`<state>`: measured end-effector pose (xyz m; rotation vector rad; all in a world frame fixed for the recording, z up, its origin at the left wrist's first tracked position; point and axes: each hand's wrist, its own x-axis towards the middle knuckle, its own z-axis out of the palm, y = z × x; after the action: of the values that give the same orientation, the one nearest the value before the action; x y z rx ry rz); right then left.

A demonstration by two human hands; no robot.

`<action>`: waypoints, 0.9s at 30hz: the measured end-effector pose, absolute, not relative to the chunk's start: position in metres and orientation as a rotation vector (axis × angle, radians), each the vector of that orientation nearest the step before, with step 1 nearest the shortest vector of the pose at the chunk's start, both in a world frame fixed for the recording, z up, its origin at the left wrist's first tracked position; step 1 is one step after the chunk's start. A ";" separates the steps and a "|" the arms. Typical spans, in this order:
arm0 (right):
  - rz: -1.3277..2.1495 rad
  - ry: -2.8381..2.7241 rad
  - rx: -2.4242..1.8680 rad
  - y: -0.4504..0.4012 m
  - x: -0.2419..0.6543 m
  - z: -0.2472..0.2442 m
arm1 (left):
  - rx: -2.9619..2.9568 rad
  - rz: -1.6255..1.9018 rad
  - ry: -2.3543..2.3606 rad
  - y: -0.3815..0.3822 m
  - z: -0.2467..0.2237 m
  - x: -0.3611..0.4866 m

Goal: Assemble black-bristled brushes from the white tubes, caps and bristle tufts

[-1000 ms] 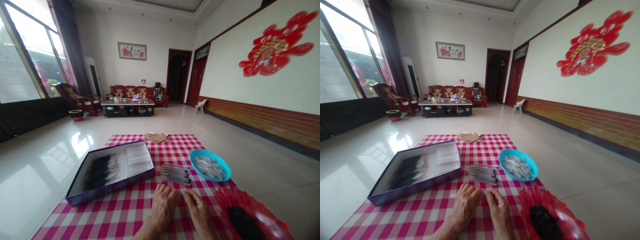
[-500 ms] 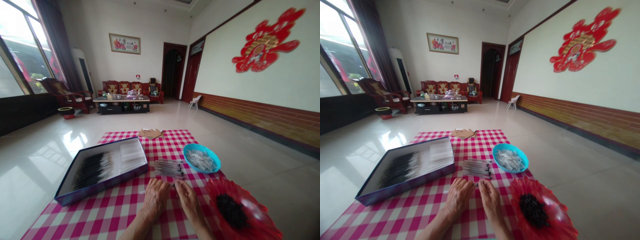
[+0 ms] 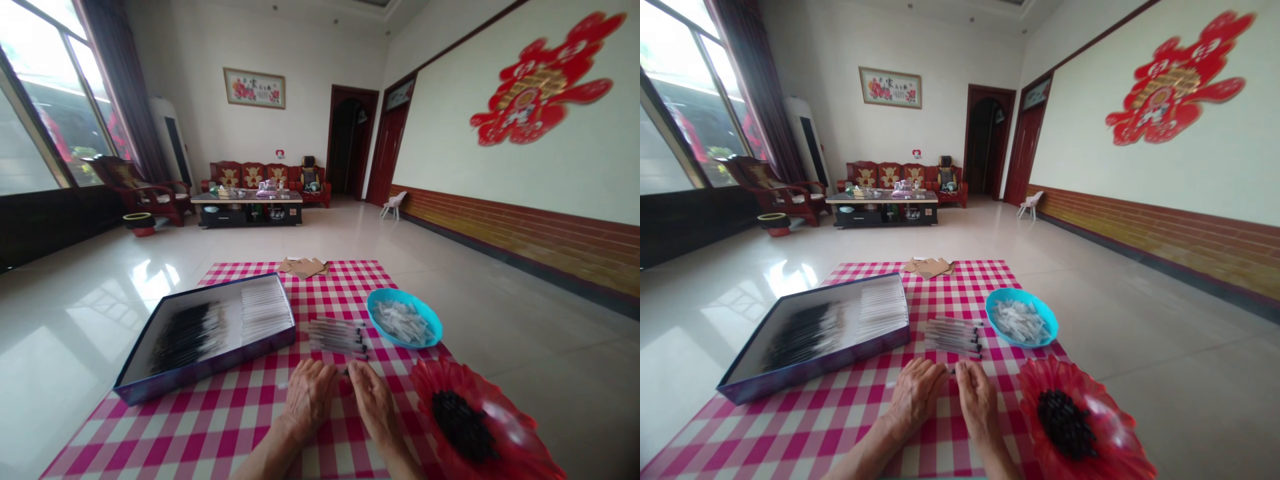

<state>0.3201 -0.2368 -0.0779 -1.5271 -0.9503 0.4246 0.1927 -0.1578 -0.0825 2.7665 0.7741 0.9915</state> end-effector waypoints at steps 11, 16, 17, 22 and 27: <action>0.493 -0.999 -1.399 -0.238 0.321 -0.077 | 2.766 0.953 0.760 -0.160 -0.079 0.191; 0.605 -0.941 -1.321 -0.236 0.321 -0.079 | 2.771 1.010 0.772 -0.159 -0.079 0.190; 0.595 -0.924 -1.344 -0.235 0.321 -0.079 | 2.770 1.018 0.773 -0.158 -0.079 0.190; 0.446 -0.981 -1.540 -0.233 0.319 -0.082 | 2.779 0.989 0.785 -0.159 -0.078 0.189; 0.399 -1.026 -1.458 -0.236 0.320 -0.078 | 2.780 0.945 0.796 -0.159 -0.079 0.189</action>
<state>0.3199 -0.2362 -0.0784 -1.4584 -1.0260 0.3986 0.1888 -0.1593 -0.0793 2.7796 0.7961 0.9449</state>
